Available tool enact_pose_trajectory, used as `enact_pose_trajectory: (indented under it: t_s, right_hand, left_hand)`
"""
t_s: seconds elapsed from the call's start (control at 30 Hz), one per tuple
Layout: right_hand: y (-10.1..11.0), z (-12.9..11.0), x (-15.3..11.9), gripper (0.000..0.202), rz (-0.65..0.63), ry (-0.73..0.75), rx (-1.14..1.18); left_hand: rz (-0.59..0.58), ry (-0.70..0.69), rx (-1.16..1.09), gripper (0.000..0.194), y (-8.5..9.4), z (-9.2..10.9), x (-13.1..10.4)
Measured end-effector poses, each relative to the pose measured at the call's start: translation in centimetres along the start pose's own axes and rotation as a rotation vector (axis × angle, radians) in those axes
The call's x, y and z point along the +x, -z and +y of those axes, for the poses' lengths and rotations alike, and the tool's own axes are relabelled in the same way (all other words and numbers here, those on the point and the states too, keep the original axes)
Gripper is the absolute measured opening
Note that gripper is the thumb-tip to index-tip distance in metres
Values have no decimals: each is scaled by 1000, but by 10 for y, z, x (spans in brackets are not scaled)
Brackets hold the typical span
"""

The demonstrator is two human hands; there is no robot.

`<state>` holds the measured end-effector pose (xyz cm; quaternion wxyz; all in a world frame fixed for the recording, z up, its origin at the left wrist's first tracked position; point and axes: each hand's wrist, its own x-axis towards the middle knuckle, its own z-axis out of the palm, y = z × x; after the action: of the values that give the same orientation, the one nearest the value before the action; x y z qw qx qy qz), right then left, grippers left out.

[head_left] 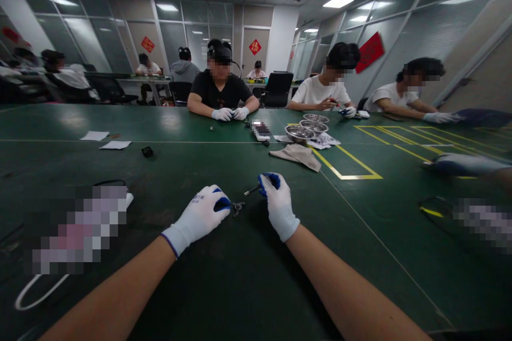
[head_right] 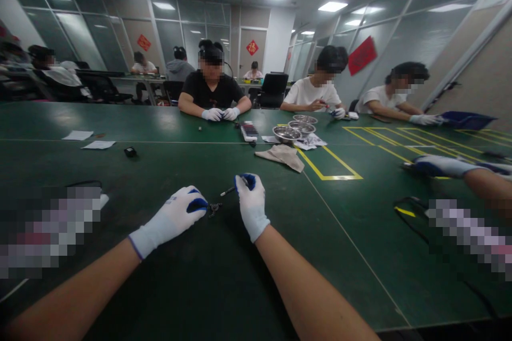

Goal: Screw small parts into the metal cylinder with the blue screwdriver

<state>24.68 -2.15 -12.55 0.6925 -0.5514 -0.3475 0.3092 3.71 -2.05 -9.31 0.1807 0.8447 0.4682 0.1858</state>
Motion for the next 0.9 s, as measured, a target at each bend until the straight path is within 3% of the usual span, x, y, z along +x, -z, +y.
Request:
enact_pose_trajectory:
  t_s: [0.17, 0.33, 0.43, 0.7, 0.9]
  right_hand:
    - [3, -13, -5, 44, -122, -21, 64]
    - [6, -35, -27, 38, -256, 204, -93]
    - [5, -42, -43, 34, -371, 349, -181]
    - [-1, -39, -60, 18, -486, 464, -193]
    - [-1, -42, -60, 11, -545, 495, -227]
  left_hand:
    - [32, 60, -124, 20, 7, 2, 1]
    - [189, 65, -432, 26, 22, 14, -1]
    - [225, 45, -587, 28, 27, 26, -4]
    - [148, 22, -688, 28, 31, 42, -11]
    - [147, -37, -632, 25, 34, 47, -17]
